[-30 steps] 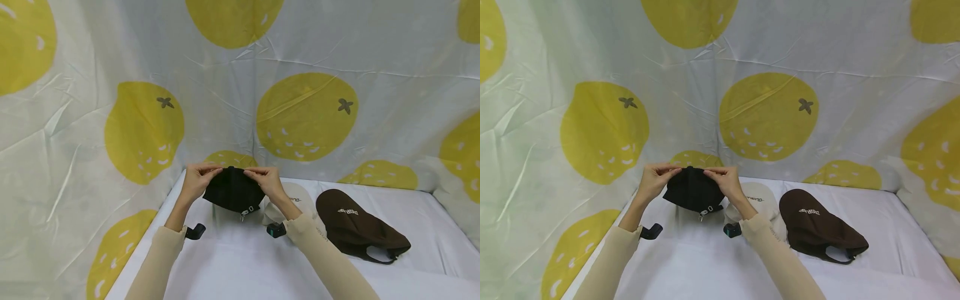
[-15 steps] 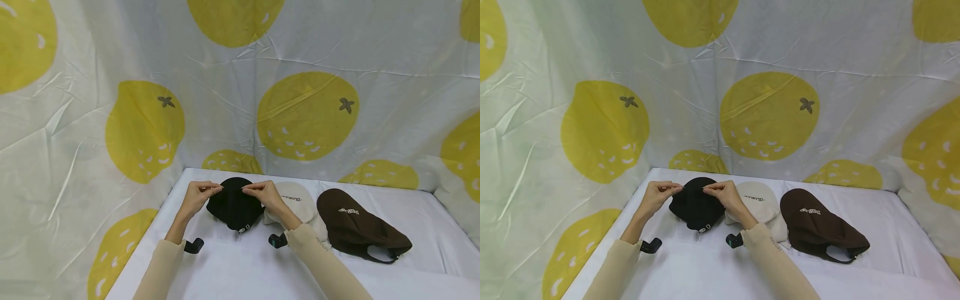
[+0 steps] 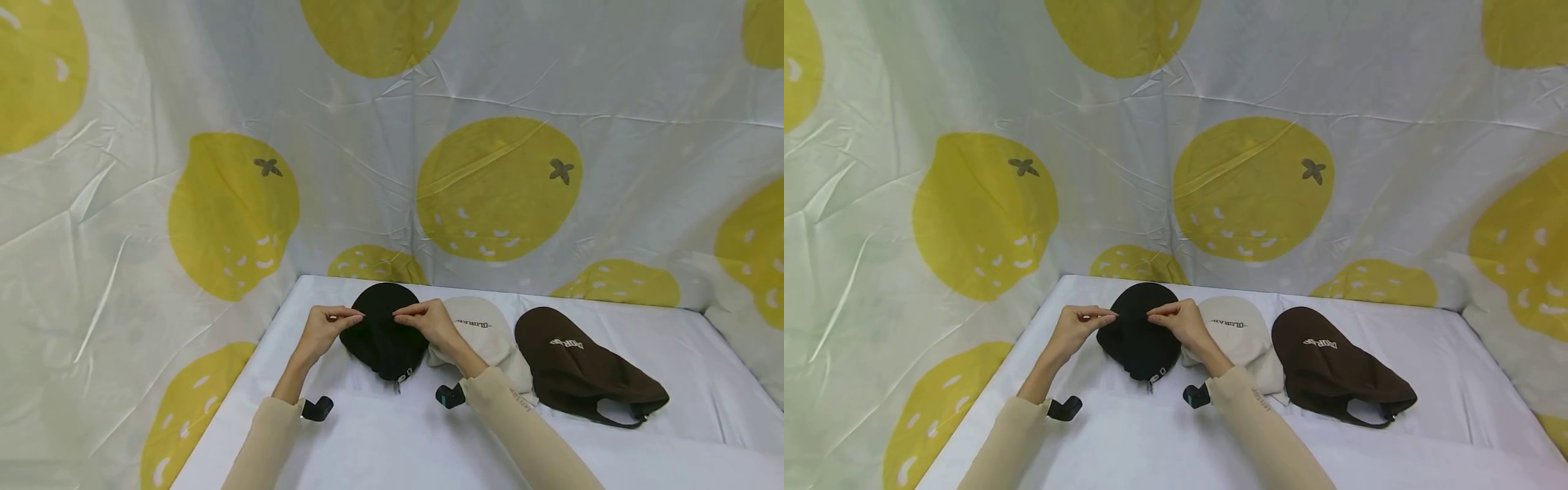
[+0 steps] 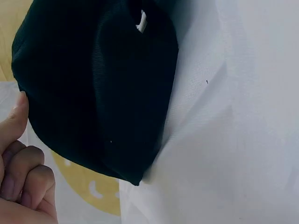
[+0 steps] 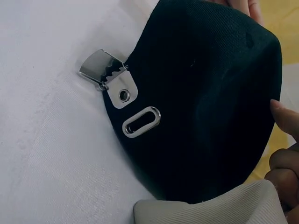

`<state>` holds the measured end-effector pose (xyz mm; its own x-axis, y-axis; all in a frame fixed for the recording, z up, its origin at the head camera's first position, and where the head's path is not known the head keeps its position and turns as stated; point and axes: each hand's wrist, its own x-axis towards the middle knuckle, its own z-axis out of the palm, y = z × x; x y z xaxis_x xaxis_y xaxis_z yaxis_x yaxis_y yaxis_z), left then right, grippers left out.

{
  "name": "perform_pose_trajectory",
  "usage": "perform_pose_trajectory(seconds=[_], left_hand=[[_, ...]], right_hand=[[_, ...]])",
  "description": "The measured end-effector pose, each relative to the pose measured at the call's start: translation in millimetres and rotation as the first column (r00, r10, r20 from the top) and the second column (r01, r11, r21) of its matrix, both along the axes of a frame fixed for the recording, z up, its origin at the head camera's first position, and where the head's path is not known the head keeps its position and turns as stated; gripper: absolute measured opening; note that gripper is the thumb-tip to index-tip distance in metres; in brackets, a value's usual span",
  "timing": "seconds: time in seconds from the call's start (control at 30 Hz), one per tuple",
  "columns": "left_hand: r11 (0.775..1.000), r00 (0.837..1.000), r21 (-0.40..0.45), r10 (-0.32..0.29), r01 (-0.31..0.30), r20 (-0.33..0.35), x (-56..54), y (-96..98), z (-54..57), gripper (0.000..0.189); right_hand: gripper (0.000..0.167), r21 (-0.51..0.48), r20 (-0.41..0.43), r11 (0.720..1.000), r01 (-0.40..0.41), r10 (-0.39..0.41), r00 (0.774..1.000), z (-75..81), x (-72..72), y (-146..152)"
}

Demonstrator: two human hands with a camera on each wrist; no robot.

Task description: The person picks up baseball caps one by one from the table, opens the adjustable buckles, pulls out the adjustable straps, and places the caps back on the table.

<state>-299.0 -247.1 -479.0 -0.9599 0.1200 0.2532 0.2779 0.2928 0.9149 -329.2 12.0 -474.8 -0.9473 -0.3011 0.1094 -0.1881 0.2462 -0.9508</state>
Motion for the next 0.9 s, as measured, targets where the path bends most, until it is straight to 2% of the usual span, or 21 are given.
perform_pose_trajectory(seconds=[0.13, 0.23, 0.33, 0.43, 0.67, 0.9], left_hand=[[1.0, 1.0, 0.018, -0.004, 0.004, 0.001, 1.8, 1.7, -0.9, 0.016], [1.0, 1.0, 0.029, -0.013, 0.013, 0.013, 4.7, 3.9, 0.5, 0.017], [0.999, 0.999, 0.041, -0.018, 0.017, 0.033, 8.0, 8.0, 4.5, 0.018], [0.998, 0.999, 0.057, -0.021, 0.019, 0.036, 11.1, 14.4, 11.2, 0.02], [0.993, 0.998, 0.102, -0.056, 0.057, -0.009, 20.3, 36.9, 31.0, 0.021], [0.991, 0.989, 0.073, -0.107, 0.115, -0.105, 29.5, 67.9, 42.5, 0.015]], right_hand=[[0.015, -0.004, -0.029, 1.0, 0.002, -0.002, 1.0, 0.2, 2.0, 3], [0.017, -0.038, -0.012, 0.999, -0.001, 0.0, 1.0, 3.1, 4.4, 7], [0.018, -0.061, 0.004, 0.998, 0.003, -0.003, 1.0, 10.1, 8.9, 13], [0.018, -0.043, -0.002, 0.999, 0.027, -0.027, 1.0, 19.2, 14.3, 25], [0.029, -0.01, -0.036, 0.994, 0.106, -0.106, 0.994, 33.8, 27.3, 69], [0.031, 0.087, -0.082, 0.984, 0.153, -0.146, 0.986, 37.8, 48.5, 109]])
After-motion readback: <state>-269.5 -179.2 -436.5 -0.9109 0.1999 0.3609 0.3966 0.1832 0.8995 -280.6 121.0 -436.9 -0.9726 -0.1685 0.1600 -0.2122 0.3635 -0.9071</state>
